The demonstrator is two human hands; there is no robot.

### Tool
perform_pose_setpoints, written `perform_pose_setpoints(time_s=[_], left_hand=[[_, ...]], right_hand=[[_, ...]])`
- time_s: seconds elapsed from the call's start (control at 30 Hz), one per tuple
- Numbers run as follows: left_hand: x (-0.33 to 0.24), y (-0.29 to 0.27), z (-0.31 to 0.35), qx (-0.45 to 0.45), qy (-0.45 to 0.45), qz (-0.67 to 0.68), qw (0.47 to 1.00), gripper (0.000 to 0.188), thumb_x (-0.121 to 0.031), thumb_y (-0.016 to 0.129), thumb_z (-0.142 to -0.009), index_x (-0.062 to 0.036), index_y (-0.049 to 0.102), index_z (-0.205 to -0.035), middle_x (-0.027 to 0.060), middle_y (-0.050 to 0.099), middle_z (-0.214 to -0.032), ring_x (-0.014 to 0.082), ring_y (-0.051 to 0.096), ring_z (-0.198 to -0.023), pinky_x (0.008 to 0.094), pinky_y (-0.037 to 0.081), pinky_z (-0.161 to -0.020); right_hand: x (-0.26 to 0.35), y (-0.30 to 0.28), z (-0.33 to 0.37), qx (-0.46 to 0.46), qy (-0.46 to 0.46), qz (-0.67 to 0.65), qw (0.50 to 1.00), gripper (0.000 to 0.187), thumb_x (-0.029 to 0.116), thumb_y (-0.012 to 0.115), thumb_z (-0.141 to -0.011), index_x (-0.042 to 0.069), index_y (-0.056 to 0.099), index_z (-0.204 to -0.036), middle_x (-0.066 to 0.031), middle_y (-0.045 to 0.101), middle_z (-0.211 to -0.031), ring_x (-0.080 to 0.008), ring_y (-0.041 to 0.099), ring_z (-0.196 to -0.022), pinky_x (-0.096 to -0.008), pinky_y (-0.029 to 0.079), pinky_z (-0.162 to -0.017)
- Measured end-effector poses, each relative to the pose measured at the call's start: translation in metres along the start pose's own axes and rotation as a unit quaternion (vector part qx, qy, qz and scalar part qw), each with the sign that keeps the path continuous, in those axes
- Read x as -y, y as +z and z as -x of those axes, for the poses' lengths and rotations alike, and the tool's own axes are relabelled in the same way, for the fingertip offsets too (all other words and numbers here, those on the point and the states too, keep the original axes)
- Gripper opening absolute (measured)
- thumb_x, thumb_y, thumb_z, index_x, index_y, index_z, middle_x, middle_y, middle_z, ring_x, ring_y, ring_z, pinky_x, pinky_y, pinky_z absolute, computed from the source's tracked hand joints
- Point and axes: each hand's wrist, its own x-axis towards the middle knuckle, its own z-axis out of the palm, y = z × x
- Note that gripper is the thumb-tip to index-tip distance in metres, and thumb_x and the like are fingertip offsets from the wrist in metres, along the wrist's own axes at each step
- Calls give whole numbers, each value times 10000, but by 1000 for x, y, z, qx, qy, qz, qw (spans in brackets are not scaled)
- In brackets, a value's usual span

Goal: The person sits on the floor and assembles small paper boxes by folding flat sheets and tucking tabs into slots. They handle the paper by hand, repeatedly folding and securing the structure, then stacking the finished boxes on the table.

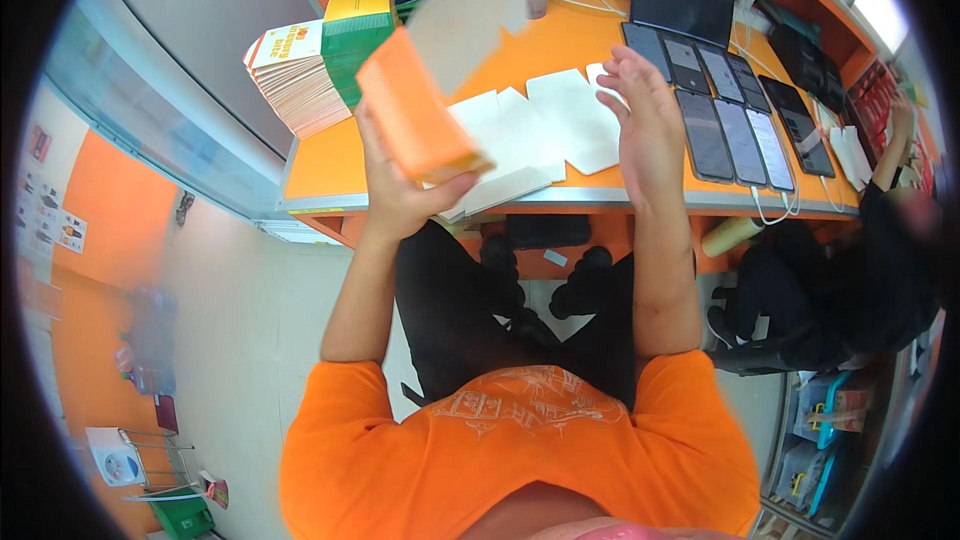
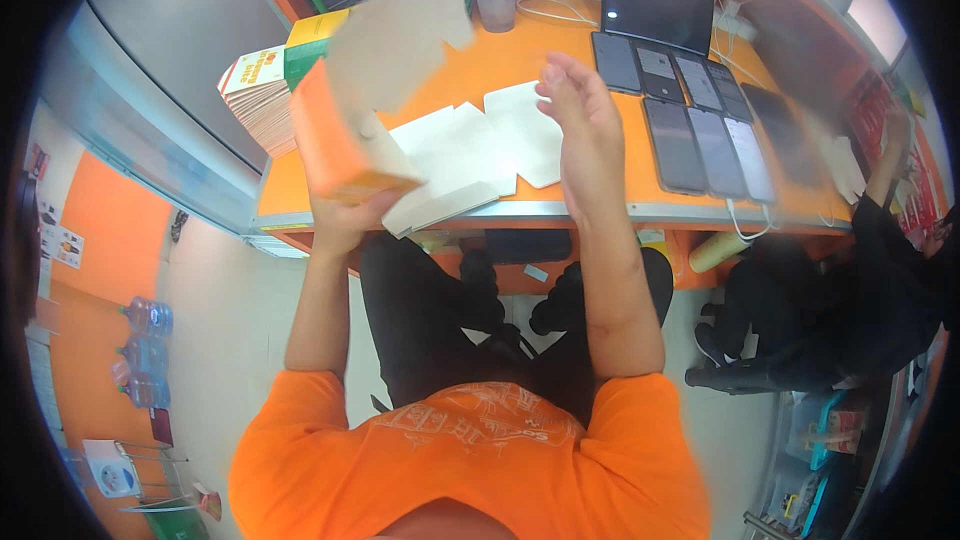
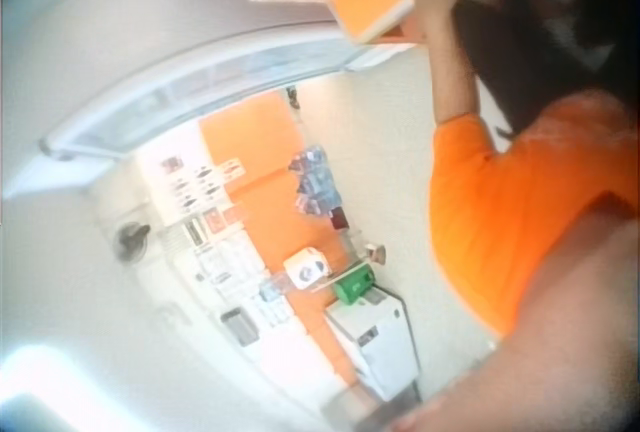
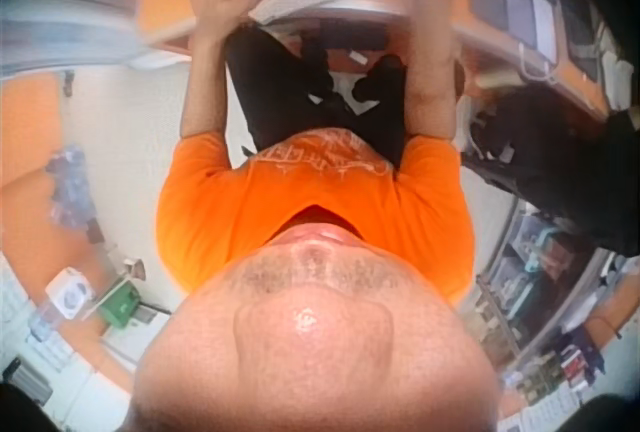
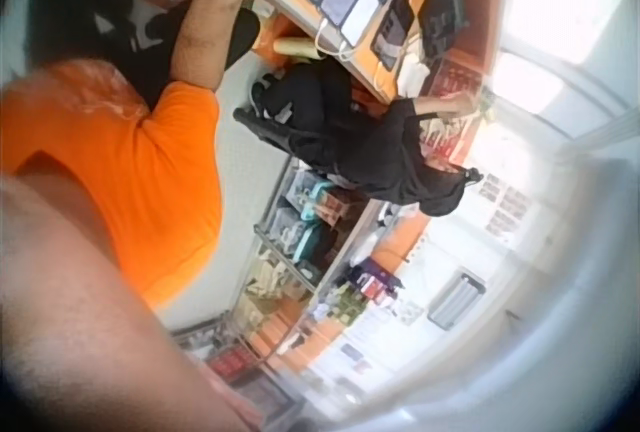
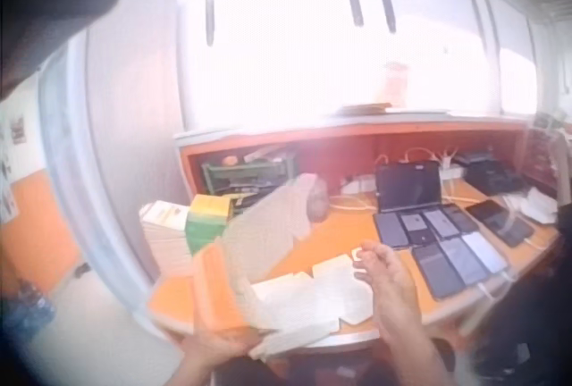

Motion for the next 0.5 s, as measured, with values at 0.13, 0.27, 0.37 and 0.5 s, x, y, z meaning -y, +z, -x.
perform_pose_setpoints(time_s=[0.13,0.27,0.37,0.5], left_hand=[[27,-1,33,-31,-96,296,950,1065,-467,864,-682,-30,339,-1499,127,511,-1410,275,529,-1314,426,494,-1056],[51,5,32,-34,-109,591,799,863,-416,752,-836,-15,376,-1501,131,541,-1407,279,535,-1312,434,474,-1083],[61,5,23,-27,-129,614,778,812,-398,739,-857,1,405,-1480,134,549,-1407,274,542,-1306,428,471,-1083],[54,6,28,8,-136,550,824,746,-374,722,-885,22,443,-1453,139,559,-1407,267,551,-1299,419,466,-1084]], right_hand=[[-33,13,15,66,134,-210,966,659,403,535,-1056,-52,321,-1482,-171,503,-1410,-239,532,-1283,-363,423,-1074],[-30,42,21,35,108,-269,956,577,283,596,-1035,-59,357,-1433,-165,534,-1369,-244,559,-1258,-398,435,-1088],[-32,44,22,113,188,-352,910,523,217,648,-999,-55,424,-1385,-137,571,-1331,-235,589,-1222,-398,466,-1061],[-49,50,30,196,320,-392,840,448,173,671,-969,-26,499,-1333,-115,635,-1248,-218,634,-1157,-409,500,-1028]])
